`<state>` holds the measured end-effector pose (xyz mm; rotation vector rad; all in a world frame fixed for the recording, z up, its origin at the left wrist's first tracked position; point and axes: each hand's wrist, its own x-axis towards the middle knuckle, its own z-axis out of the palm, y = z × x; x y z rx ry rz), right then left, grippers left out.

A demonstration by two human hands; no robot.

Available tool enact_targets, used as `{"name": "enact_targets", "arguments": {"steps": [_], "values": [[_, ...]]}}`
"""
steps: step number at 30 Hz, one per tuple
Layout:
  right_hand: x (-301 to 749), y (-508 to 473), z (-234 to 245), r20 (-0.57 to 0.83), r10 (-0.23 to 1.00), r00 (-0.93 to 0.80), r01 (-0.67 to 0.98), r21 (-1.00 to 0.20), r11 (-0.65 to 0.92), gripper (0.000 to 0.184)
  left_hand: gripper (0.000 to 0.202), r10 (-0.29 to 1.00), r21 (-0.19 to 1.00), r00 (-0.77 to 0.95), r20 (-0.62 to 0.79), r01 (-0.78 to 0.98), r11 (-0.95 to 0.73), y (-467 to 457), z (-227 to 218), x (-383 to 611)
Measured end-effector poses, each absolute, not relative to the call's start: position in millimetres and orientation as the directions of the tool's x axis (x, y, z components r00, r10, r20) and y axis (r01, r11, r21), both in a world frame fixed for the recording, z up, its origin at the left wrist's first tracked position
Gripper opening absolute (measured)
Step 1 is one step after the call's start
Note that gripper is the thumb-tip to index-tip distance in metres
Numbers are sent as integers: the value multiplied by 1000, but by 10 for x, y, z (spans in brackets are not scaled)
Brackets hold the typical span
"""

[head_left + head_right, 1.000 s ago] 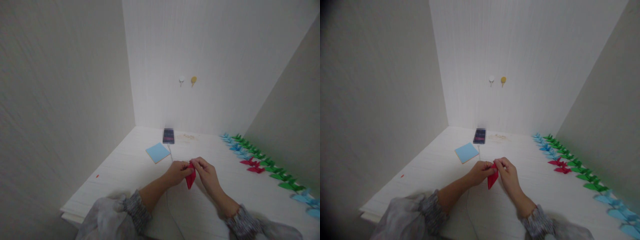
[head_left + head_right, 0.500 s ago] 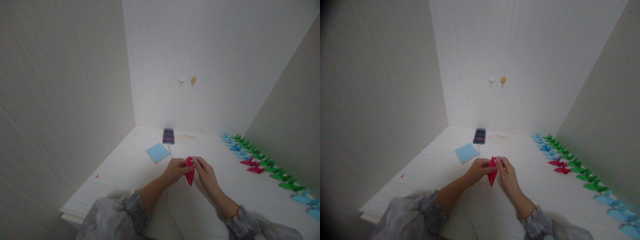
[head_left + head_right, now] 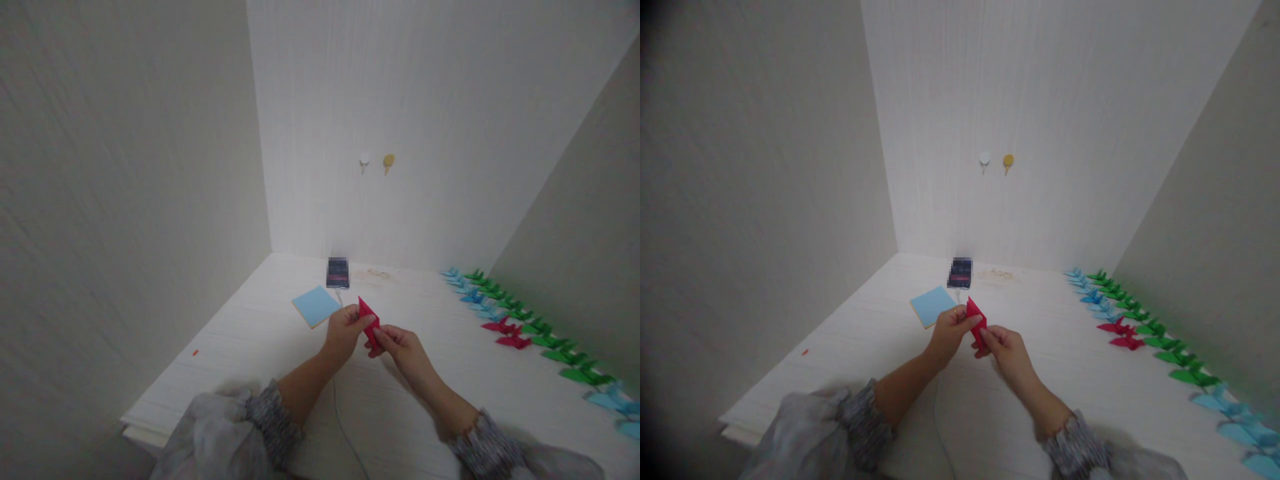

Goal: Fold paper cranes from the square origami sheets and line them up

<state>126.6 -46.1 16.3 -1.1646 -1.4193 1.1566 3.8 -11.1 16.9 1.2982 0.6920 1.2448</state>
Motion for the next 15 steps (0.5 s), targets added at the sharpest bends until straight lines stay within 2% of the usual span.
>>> {"name": "enact_targets", "arguments": {"steps": [9,15], "values": [[1246,-486,193,17,990,-142,38,-999,22,30,24,951,964,214,225,-188,-185,-105,130,26],[1218,-508,138,-78,972,-222,7,-997,-78,26,23,962,946,26,270,-191,-261,14,109,-20]]}}
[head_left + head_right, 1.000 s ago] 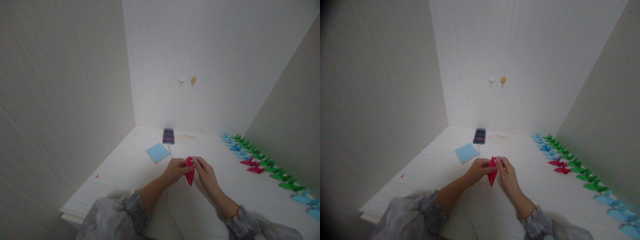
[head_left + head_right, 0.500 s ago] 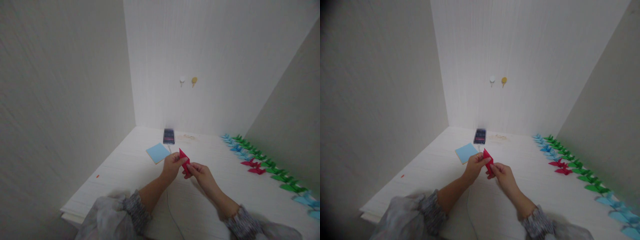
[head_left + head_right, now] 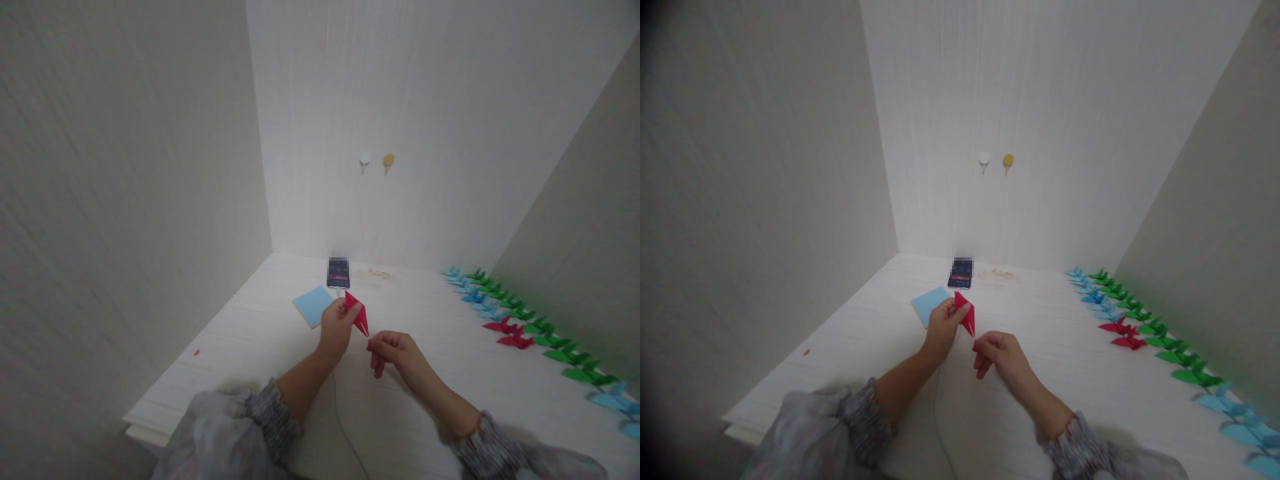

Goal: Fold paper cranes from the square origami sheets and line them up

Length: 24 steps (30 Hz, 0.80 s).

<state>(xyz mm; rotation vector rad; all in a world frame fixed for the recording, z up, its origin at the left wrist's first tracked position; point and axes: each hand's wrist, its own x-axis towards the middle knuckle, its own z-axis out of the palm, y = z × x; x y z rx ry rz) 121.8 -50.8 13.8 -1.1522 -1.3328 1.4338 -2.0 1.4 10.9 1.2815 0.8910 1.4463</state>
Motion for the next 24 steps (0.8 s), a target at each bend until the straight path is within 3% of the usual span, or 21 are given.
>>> {"name": "enact_targets", "arguments": {"steps": [4,7,13,18,24], "values": [[1225,-495,123,-50,984,-169,-15,-998,-54,30,28,963,934,-9,269,-240,-263,45,103,-42],[1235,-476,161,60,997,-46,-25,-998,59,33,40,965,931,85,248,-298,-213,-5,110,-22],[1211,-448,160,144,989,-24,48,-988,145,27,54,941,936,220,257,-299,-186,-78,101,32],[1250,-434,93,212,977,12,170,-963,207,28,29,925,940,308,225,-317,-123,-77,79,56],[1278,-428,57,243,970,15,270,-935,230,26,25,944,930,268,190,-357,-86,-116,136,78]]}}
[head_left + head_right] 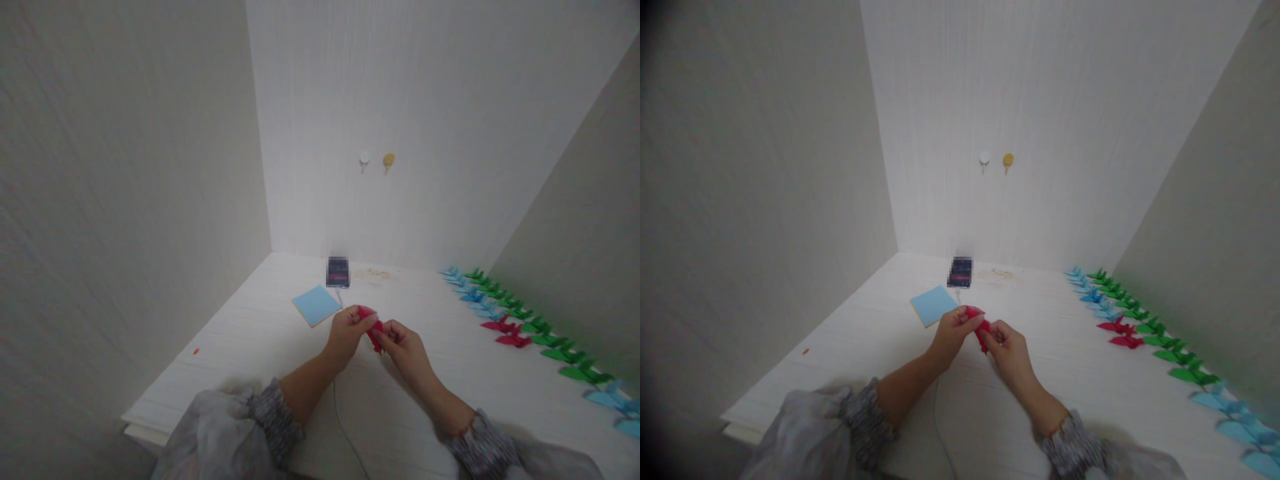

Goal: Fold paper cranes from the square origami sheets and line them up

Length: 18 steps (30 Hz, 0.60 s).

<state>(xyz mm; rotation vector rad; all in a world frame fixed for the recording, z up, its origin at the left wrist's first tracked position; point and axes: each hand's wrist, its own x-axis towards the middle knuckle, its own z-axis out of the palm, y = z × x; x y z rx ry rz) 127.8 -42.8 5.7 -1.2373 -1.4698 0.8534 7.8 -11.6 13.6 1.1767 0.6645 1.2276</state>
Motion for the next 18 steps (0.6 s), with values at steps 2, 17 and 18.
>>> {"name": "enact_targets", "arguments": {"steps": [2,17,18], "values": [[1278,-423,42,243,970,14,278,-933,229,24,24,950,933,263,167,-354,-65,-122,159,78],[1249,-455,136,171,985,36,184,-970,161,23,28,957,926,274,92,-376,19,-104,151,59],[1248,-451,132,166,985,40,173,-972,157,23,28,958,934,274,88,-357,16,-100,153,61]]}}
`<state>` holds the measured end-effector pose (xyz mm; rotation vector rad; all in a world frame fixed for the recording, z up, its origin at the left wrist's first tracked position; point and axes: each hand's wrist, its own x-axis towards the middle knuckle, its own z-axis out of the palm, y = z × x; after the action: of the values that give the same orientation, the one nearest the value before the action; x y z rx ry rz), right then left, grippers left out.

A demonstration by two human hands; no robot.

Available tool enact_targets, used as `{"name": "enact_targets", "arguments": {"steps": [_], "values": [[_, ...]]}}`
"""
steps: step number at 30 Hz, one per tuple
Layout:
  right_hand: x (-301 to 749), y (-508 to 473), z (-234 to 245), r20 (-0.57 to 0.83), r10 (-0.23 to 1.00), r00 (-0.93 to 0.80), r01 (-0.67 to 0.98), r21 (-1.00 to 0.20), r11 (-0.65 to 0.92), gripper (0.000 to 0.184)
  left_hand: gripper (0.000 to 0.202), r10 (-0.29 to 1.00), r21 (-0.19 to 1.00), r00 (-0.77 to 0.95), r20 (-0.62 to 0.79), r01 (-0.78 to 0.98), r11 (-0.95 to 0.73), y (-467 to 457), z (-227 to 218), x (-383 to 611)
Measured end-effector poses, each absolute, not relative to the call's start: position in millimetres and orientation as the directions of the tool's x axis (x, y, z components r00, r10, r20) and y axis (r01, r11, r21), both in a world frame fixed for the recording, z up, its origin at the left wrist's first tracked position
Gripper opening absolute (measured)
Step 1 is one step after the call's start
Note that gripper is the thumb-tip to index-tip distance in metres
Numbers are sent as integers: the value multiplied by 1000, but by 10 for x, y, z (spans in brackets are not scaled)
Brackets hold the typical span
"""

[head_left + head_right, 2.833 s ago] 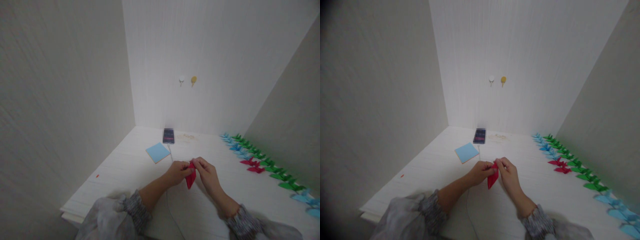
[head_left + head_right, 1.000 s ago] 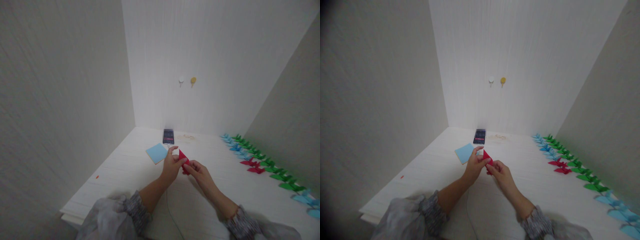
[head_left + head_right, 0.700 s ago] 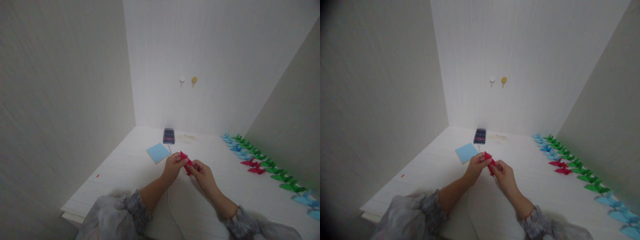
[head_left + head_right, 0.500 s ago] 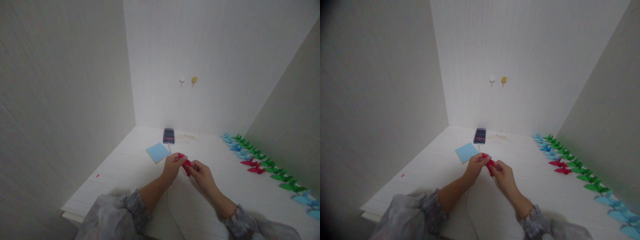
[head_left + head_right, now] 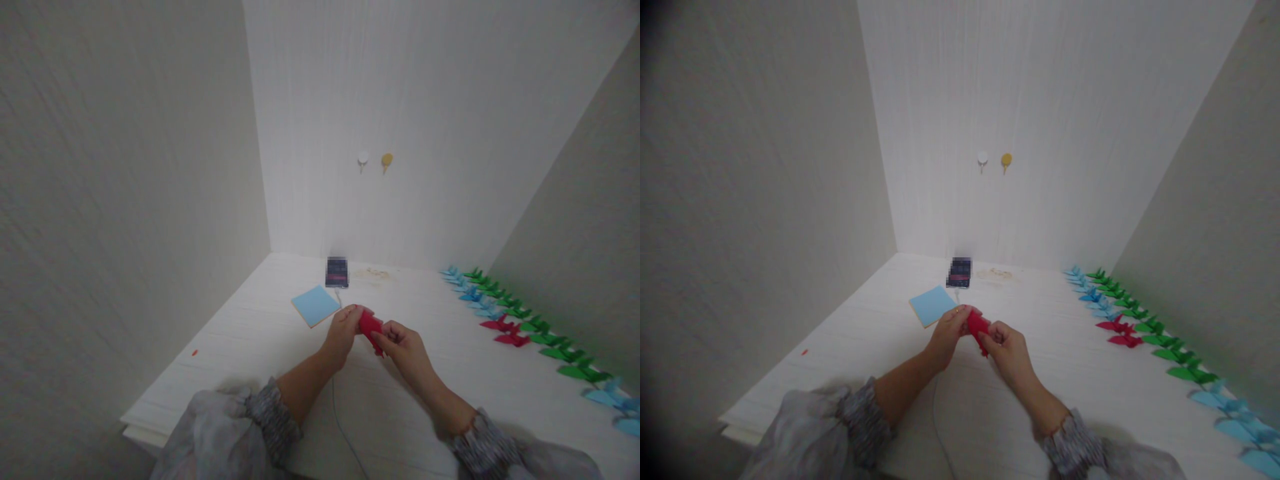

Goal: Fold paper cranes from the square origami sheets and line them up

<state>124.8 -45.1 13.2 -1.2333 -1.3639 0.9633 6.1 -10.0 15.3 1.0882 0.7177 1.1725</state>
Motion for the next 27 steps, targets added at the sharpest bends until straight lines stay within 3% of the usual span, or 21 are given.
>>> {"name": "enact_targets", "arguments": {"steps": [10,19,27], "values": [[1253,-463,166,78,997,-27,26,-997,78,22,34,961,942,260,96,-337,-3,-101,174,50],[1272,-488,232,42,996,-77,26,-999,44,20,31,975,891,223,-7,-441,108,-63,162,26],[1413,-433,216,-18,991,-133,-4,-1000,-18,15,38,954,898,299,-26,-412,154,-20,114,-31]]}}
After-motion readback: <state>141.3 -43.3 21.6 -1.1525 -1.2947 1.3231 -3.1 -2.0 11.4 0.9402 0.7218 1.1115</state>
